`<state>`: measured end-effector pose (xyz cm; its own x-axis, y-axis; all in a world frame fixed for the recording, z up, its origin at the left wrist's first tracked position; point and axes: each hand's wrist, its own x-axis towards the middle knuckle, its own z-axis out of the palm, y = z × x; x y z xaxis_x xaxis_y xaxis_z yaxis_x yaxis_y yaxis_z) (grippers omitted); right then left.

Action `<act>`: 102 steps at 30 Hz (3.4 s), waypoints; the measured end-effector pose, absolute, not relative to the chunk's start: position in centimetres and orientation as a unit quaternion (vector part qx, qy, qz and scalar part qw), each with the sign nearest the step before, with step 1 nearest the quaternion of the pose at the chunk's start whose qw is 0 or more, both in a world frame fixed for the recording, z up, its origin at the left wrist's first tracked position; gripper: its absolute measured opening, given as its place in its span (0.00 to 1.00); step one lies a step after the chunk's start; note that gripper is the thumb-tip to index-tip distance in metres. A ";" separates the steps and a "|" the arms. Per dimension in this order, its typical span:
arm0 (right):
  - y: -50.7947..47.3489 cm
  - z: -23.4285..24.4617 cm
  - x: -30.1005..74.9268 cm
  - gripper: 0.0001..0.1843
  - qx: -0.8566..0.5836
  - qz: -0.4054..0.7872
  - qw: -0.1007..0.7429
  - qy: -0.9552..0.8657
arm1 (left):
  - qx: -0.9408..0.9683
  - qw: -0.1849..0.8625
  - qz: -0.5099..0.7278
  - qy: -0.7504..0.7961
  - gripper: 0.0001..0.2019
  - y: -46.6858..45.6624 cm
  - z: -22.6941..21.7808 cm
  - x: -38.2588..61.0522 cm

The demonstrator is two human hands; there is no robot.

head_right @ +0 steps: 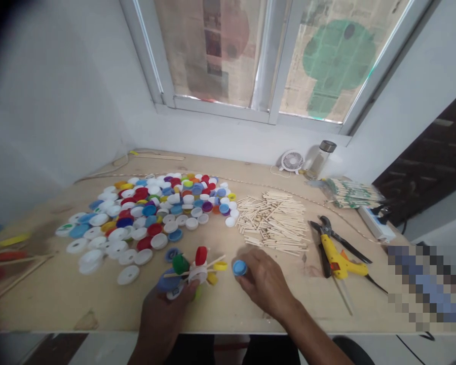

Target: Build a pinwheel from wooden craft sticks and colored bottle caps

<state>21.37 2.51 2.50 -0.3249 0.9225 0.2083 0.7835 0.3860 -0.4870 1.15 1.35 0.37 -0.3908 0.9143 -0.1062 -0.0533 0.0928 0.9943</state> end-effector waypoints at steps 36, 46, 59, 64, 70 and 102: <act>5.0 8.5 20.2 0.12 -0.408 0.269 0.191 -0.851 | 0.451 0.431 0.505 0.597 0.13 1.2 1.1 1.1; 5.0 8.0 20.1 0.10 -0.427 0.276 0.197 -0.838 | 0.441 0.439 0.509 0.595 0.11 1.3 1.5 1.1; 3.7 5.6 21.6 0.14 -0.505 0.335 0.351 -0.714 | 0.334 0.495 0.519 0.612 0.12 1.6 2.0 0.9; 2.5 4.6 21.3 0.12 -0.521 0.359 0.372 -0.679 | 0.242 0.599 0.498 0.579 0.20 2.0 2.9 0.6; 1.9 4.5 20.8 0.12 -0.513 0.403 0.376 -0.658 | 0.163 0.687 0.519 0.481 0.23 1.6 3.7 1.2; 2.3 5.9 19.0 0.14 -0.517 0.417 0.356 -0.657 | 0.316 0.584 0.506 0.551 0.18 0.3 3.6 1.9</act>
